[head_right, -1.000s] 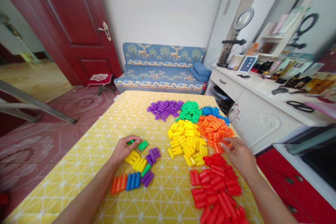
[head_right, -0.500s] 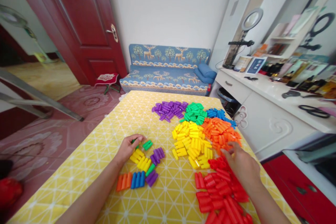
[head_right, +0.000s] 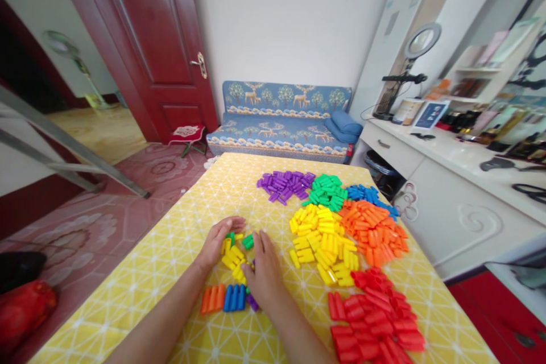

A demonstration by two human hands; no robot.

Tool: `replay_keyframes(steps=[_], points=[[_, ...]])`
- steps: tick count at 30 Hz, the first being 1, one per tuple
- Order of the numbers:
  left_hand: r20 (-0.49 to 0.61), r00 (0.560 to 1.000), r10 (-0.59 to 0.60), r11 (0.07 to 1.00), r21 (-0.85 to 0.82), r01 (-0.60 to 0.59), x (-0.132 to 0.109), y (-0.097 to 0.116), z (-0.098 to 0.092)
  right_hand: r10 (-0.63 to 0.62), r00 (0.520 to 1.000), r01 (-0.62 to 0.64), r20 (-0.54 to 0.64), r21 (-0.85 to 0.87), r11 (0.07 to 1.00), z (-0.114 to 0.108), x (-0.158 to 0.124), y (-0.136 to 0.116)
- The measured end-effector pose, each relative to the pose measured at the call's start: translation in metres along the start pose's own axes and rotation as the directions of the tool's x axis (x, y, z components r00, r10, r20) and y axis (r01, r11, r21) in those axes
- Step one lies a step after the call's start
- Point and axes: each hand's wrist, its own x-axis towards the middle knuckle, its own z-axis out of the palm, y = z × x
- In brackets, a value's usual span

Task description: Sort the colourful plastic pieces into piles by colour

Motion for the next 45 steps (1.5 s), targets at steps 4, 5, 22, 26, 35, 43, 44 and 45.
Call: replay_keyframes(steps=[4,5,22,26,35,43,44,45], points=[[-0.072,0.997,0.000,0.992,0.124,0.009,0.006,-0.004,0.005,-0.038,0.994,0.045,-0.106,0.058,0.997,0.018,0.018,0.002],[-0.096,0.995,-0.016,0.991,0.131,0.029,0.008,-0.004,0.009,-0.029,0.990,0.040,-0.135,0.080,0.996,0.019,0.020,0.003],[-0.057,0.987,0.152,0.830,0.550,-0.096,0.019,0.000,-0.014,-0.010,0.961,-0.024,-0.276,-0.120,0.992,0.004,0.017,-0.002],[0.066,0.993,0.102,0.650,0.751,-0.117,0.021,-0.010,-0.010,-0.067,0.978,0.034,-0.198,-0.165,0.986,0.000,0.017,-0.007],[0.069,0.993,0.100,0.554,0.825,-0.113,0.025,-0.003,0.007,0.021,0.963,-0.048,-0.268,-0.092,0.995,0.001,0.016,-0.007],[0.090,0.991,0.095,0.609,0.783,-0.130,0.023,0.000,0.004,-0.010,0.982,-0.023,-0.190,-0.172,0.985,-0.004,0.013,-0.012],[0.090,0.991,0.102,0.608,0.782,-0.134,0.023,0.000,0.004,-0.020,0.985,-0.015,-0.171,-0.200,0.980,-0.008,0.013,-0.014],[0.093,0.990,0.109,0.607,0.782,-0.140,0.023,-0.001,0.004,-0.030,0.987,-0.005,-0.156,-0.222,0.975,-0.012,0.013,-0.017]])
